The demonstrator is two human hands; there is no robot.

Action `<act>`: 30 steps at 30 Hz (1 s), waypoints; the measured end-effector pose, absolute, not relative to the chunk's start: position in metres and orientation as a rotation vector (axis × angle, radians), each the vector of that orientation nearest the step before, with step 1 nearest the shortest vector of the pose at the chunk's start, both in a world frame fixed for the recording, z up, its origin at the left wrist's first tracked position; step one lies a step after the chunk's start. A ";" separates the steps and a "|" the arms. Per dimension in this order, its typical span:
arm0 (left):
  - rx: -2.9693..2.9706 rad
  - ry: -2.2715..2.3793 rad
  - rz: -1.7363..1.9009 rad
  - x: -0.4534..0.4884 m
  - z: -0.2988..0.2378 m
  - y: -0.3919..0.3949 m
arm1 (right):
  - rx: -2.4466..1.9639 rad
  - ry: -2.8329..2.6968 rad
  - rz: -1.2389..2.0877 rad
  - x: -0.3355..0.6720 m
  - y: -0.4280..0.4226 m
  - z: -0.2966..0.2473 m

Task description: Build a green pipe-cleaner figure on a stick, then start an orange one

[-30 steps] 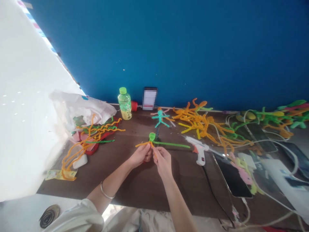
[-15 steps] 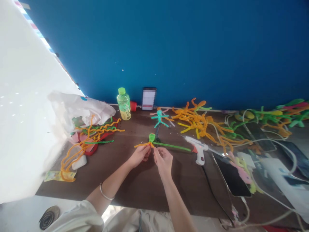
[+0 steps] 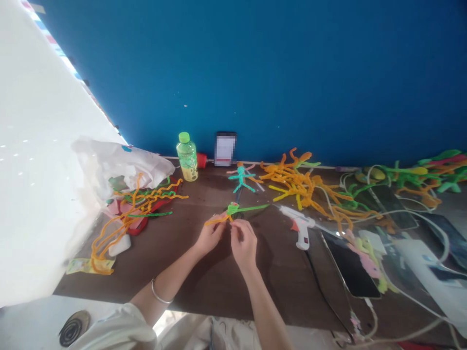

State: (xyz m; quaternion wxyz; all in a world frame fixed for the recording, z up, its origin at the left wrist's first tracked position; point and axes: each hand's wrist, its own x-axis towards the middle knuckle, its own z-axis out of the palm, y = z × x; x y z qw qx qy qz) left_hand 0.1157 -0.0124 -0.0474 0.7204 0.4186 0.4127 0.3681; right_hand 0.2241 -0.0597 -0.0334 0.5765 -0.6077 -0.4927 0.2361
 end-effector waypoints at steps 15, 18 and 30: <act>2.004 0.833 1.044 0.110 -0.058 -0.015 | -1.472 -1.078 0.623 0.224 -0.059 -0.031; 2.017 0.819 1.011 0.111 -0.055 -0.016 | -1.451 -1.015 0.695 0.225 -0.059 -0.032; 1.982 0.834 1.033 0.111 -0.051 -0.016 | -1.287 -0.878 0.947 0.230 -0.058 -0.038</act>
